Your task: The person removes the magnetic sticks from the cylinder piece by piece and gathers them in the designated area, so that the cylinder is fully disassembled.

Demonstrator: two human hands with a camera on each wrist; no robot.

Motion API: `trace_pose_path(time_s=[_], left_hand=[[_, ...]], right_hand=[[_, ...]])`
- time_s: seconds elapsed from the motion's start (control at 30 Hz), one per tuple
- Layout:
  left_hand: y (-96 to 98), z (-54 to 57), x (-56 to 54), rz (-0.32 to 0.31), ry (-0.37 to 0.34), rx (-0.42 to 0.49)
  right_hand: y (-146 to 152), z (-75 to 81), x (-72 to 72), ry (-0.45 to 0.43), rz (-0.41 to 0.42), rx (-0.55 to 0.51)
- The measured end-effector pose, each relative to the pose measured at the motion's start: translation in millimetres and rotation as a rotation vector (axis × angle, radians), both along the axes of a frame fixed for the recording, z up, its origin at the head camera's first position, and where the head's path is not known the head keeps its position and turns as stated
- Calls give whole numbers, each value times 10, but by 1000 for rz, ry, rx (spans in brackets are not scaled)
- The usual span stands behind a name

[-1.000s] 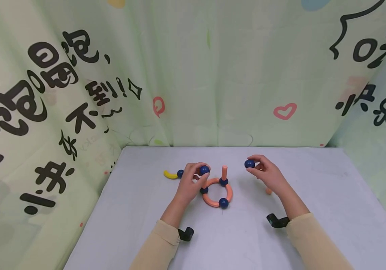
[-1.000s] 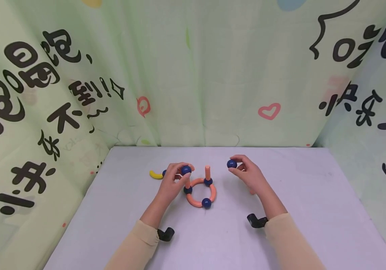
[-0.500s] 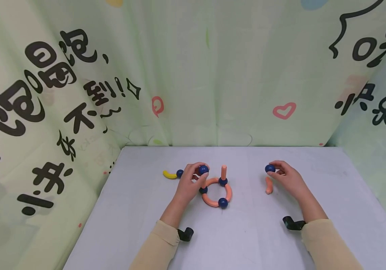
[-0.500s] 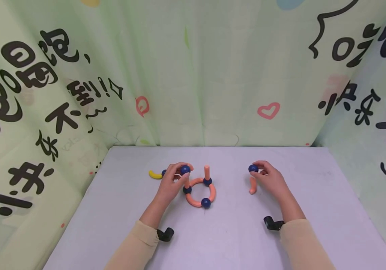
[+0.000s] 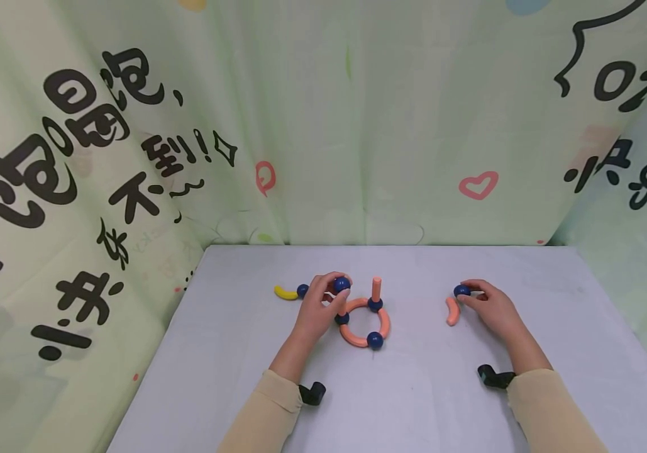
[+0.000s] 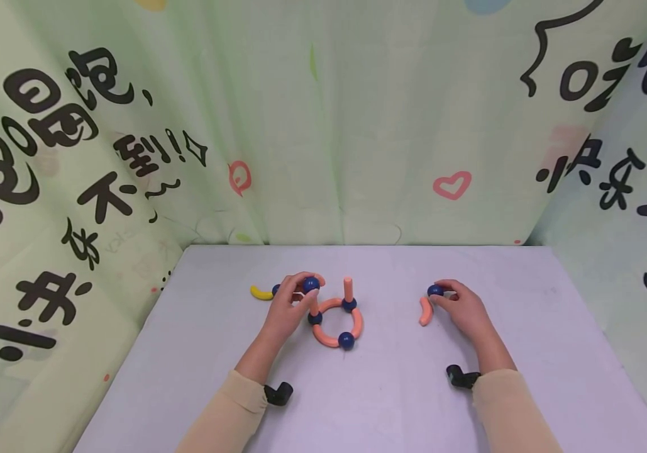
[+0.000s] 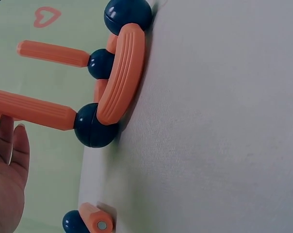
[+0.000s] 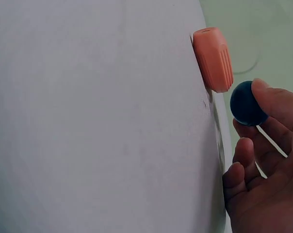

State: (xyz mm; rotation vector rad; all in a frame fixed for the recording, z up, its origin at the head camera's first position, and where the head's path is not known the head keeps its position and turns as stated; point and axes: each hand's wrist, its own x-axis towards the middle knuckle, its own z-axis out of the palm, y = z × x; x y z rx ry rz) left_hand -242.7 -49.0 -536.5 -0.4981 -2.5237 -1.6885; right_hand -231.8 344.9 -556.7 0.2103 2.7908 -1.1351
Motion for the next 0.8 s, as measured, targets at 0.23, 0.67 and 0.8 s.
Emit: trace_pose_path(time_s=[0.23,0.67,0.8], left_hand=[[1,-5,3,-3,2,12],[-9,-8,-1,-3,8,5],[-11,-7,4,-2,10,5]], right_hand=[[20,-53,-11,-4,13,26],[35,-79,-4,5,18,46],[21,-46,-4,15,1,42]])
